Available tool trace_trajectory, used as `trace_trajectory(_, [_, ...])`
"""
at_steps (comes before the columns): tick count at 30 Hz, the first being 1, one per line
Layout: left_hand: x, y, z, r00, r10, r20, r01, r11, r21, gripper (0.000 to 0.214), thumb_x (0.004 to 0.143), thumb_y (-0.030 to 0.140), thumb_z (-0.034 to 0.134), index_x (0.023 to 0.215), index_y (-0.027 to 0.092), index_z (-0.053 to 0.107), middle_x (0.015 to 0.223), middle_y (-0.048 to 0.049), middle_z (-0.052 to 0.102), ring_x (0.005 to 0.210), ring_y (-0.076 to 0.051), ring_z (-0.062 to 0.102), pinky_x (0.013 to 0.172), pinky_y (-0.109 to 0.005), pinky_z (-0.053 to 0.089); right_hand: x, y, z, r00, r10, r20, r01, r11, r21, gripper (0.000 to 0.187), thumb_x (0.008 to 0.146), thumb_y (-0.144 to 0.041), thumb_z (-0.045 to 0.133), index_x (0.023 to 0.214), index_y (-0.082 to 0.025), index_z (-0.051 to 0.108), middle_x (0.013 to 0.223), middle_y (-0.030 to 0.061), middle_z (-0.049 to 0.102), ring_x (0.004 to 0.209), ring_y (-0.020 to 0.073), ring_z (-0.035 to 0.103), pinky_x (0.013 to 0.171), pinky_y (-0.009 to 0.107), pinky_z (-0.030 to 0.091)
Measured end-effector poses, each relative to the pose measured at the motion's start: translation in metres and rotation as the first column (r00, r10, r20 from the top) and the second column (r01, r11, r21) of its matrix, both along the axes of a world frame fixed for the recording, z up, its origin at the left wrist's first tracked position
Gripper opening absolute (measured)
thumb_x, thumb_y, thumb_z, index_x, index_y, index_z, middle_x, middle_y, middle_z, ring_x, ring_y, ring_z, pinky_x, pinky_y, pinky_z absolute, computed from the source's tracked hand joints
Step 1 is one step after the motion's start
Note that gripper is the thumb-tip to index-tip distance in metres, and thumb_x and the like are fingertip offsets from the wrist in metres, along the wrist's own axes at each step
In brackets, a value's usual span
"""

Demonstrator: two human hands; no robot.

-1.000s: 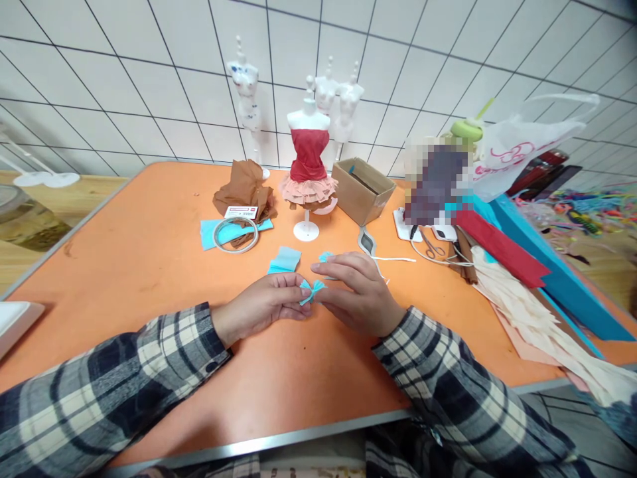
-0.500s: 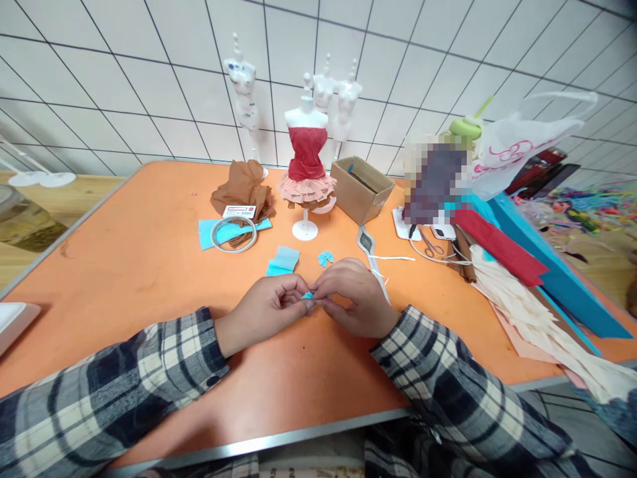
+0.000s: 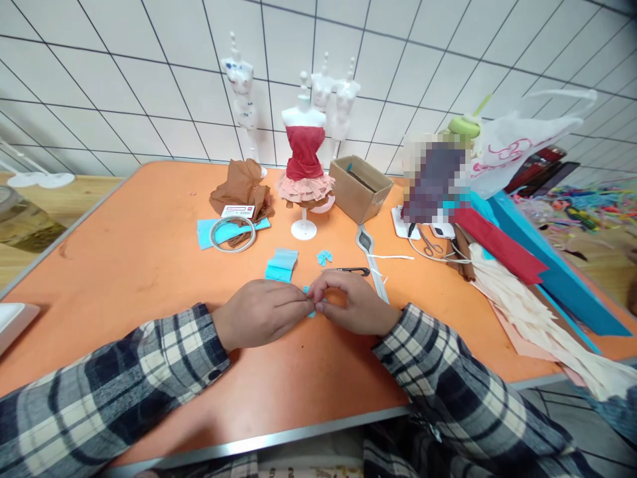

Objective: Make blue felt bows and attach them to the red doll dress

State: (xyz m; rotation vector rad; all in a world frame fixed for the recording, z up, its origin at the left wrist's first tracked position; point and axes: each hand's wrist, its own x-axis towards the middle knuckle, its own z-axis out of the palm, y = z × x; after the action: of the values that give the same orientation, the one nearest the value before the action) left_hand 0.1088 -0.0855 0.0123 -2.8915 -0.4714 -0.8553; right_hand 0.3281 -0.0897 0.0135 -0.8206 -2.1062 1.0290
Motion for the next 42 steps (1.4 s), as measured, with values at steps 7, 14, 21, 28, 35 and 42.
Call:
trace_trajectory(7, [-0.005, 0.002, 0.005, 0.997, 0.043, 0.066, -0.05, 0.994, 0.101, 0.023, 0.086, 0.013, 0.059, 0.106, 0.022, 0.064, 0.092, -0.0041, 0.073, 0.088, -0.021, 0.067, 0.078, -0.032, 0.052, -0.005, 0.004, -0.011, 0.972, -0.148, -0.182, 0.044, 0.877, -0.479, 0.016, 0.079, -0.028, 0.067, 0.082, -0.018, 0.055, 0.076, -0.0005, 0.059, 0.07, 0.0121, 0.058, 0.067, 0.026, 0.05])
trace_trajectory(14, [0.009, -0.001, 0.002, 0.895, 0.394, 0.208, -0.079, 0.6, -0.796, 0.024, 0.091, 0.033, 0.053, 0.105, 0.016, 0.063, 0.098, -0.0089, 0.067, 0.09, -0.021, 0.064, 0.078, -0.032, 0.052, -0.004, 0.004, -0.012, 0.948, -0.259, -0.184, 0.245, 0.965, -0.095, 0.016, 0.08, -0.021, 0.066, 0.091, -0.021, 0.054, 0.085, 0.001, 0.062, 0.076, 0.0134, 0.061, 0.072, 0.029, 0.052])
trace_trajectory(21, [0.015, 0.002, -0.005, 0.876, 0.457, 0.155, 0.051, 0.232, -0.971, 0.023, 0.081, 0.039, 0.066, 0.088, 0.016, 0.067, 0.09, -0.0061, 0.072, 0.087, -0.021, 0.066, 0.081, -0.032, 0.051, -0.004, 0.001, -0.009, 0.952, -0.283, -0.115, 0.294, 0.951, 0.096, 0.013, 0.081, -0.022, 0.066, 0.09, -0.022, 0.056, 0.085, 0.002, 0.066, 0.078, 0.0159, 0.063, 0.073, 0.031, 0.052])
trace_trajectory(28, [0.014, 0.001, -0.002, 0.881, 0.441, 0.174, 0.076, 0.23, -0.97, 0.024, 0.082, 0.039, 0.064, 0.083, 0.015, 0.067, 0.083, -0.0043, 0.07, 0.08, -0.018, 0.063, 0.075, -0.029, 0.049, -0.005, 0.002, -0.011, 0.948, -0.266, -0.174, 0.272, 0.962, 0.012, 0.022, 0.081, -0.022, 0.066, 0.102, -0.021, 0.057, 0.086, 0.0022, 0.066, 0.077, 0.0146, 0.065, 0.072, 0.029, 0.054])
trace_trajectory(35, [0.015, 0.0, -0.004, 0.86, 0.481, 0.172, 0.094, 0.183, -0.979, 0.026, 0.081, 0.041, 0.067, 0.08, 0.016, 0.067, 0.079, -0.0034, 0.07, 0.077, -0.018, 0.063, 0.075, -0.03, 0.049, -0.003, 0.002, -0.008, 0.96, -0.276, -0.042, 0.273, 0.895, 0.353, 0.002, 0.084, -0.021, 0.066, 0.083, -0.023, 0.064, 0.095, 0.0049, 0.069, 0.091, 0.0197, 0.063, 0.085, 0.037, 0.049])
trace_trajectory(42, [0.013, 0.0, -0.002, 0.811, 0.482, 0.331, 0.252, 0.222, -0.942, 0.033, 0.091, 0.04, 0.056, 0.115, 0.018, 0.058, 0.097, -0.0078, 0.066, 0.092, -0.021, 0.064, 0.083, -0.036, 0.052, 0.003, 0.0, -0.003, 0.962, -0.268, -0.057, 0.249, 0.767, 0.591, 0.009, 0.085, -0.018, 0.064, 0.084, -0.026, 0.066, 0.108, 0.004, 0.068, 0.099, 0.02, 0.061, 0.09, 0.038, 0.046])
